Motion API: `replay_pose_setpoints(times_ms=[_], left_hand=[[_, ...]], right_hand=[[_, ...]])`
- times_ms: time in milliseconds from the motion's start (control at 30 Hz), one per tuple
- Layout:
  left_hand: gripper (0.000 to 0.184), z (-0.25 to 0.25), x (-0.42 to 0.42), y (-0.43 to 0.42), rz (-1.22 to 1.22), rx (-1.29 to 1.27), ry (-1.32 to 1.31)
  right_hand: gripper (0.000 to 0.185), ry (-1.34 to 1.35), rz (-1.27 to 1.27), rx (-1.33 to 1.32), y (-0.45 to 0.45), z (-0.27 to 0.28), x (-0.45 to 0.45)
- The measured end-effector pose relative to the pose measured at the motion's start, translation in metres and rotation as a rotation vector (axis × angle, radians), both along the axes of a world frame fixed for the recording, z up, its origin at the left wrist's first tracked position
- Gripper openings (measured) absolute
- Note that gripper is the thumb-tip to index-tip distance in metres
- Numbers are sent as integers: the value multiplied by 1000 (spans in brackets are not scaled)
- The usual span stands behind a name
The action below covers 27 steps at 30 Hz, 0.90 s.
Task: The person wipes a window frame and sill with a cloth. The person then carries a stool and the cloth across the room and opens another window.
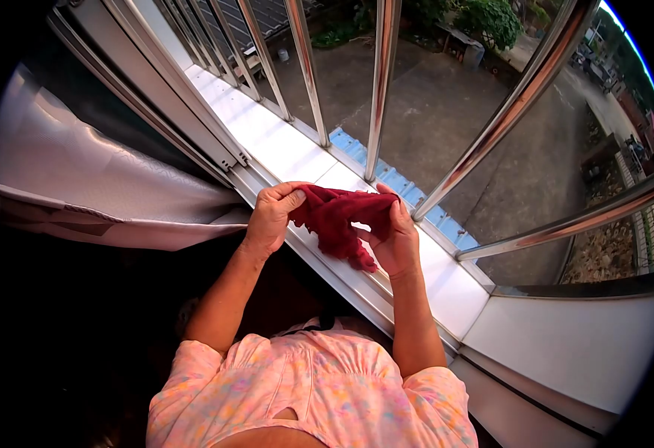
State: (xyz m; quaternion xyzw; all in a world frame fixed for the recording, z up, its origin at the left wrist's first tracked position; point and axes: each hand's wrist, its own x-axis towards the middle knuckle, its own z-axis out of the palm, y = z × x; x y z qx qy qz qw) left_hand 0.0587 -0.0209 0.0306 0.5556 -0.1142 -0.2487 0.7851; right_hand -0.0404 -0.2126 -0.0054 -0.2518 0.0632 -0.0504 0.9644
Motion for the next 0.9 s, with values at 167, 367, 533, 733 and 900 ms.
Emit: replay_pose_setpoints(times_ms=[167, 367, 533, 733, 900], left_hand=[[19, -4, -2, -10, 49, -164, 147], [43, -15, -5, -22, -83, -30, 288], [54, -21, -10, -25, -101, 199, 430], [41, -21, -11, -22, -290, 192, 355], [36, -27, -16, -22, -392, 168, 168]], right_hand=[[43, 15, -26, -40, 3, 5, 1], [42, -16, -122, -40, 3, 11, 1], [44, -4, -206, -102, 1, 17, 0], [44, -19, -236, -77, -6, 14, -1], [43, -67, -218, -43, -9, 12, -2]])
